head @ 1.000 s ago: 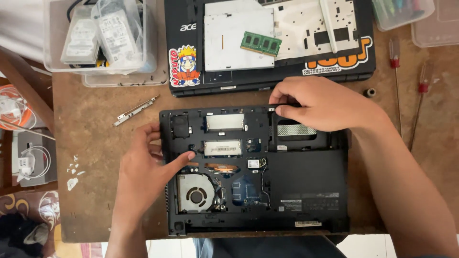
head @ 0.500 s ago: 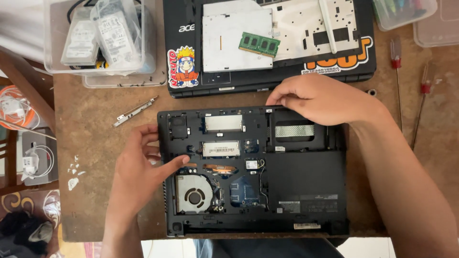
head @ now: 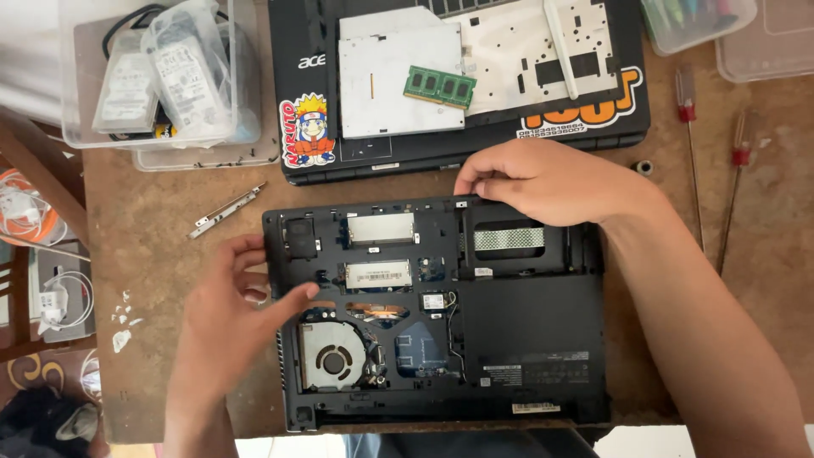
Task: Disassembling a laptop by prying off the keyboard and disconnecting internal components
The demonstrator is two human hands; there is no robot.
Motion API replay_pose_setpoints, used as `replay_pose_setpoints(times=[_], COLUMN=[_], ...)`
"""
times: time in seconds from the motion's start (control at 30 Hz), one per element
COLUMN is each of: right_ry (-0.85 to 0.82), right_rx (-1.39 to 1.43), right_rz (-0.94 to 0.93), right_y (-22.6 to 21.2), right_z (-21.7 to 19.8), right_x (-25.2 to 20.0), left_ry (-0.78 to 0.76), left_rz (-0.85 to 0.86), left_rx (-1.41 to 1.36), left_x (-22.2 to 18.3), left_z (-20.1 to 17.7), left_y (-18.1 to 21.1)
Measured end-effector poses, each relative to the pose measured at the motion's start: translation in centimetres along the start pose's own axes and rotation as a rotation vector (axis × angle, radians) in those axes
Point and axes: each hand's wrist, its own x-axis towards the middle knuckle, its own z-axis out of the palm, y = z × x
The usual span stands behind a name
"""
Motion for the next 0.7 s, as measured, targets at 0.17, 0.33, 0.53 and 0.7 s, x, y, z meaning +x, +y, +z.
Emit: replay_pose_setpoints(times=[0.17,0.33,0.53,0.7], right_ry=[0.034,0.018,0.058,0.071], right_rx=[0.058,0.124,0.102,0.08], right_rz=[-0.001,0.03,0.042,0.093], right_y=[-0.2,-0.5,-1.0,-1.9], right_z=[0.1,0.1,0.5,0.6], right_x=[-0.3,-0.3,-0.2,-0.5], left_ry=[-0.011,-0.016,0.0,-0.053], left_rz=[-0.056,-0.031,0.064,-0.033], left_rx=[-0.001,-0.037,-0.1,-0.08], left_x=[0.2,0.4,0.7,0.5], left_z=[-0.7,-0.4,-0.4,-0.9], left_y=[0.5,-0.4,-1.5,-0.5])
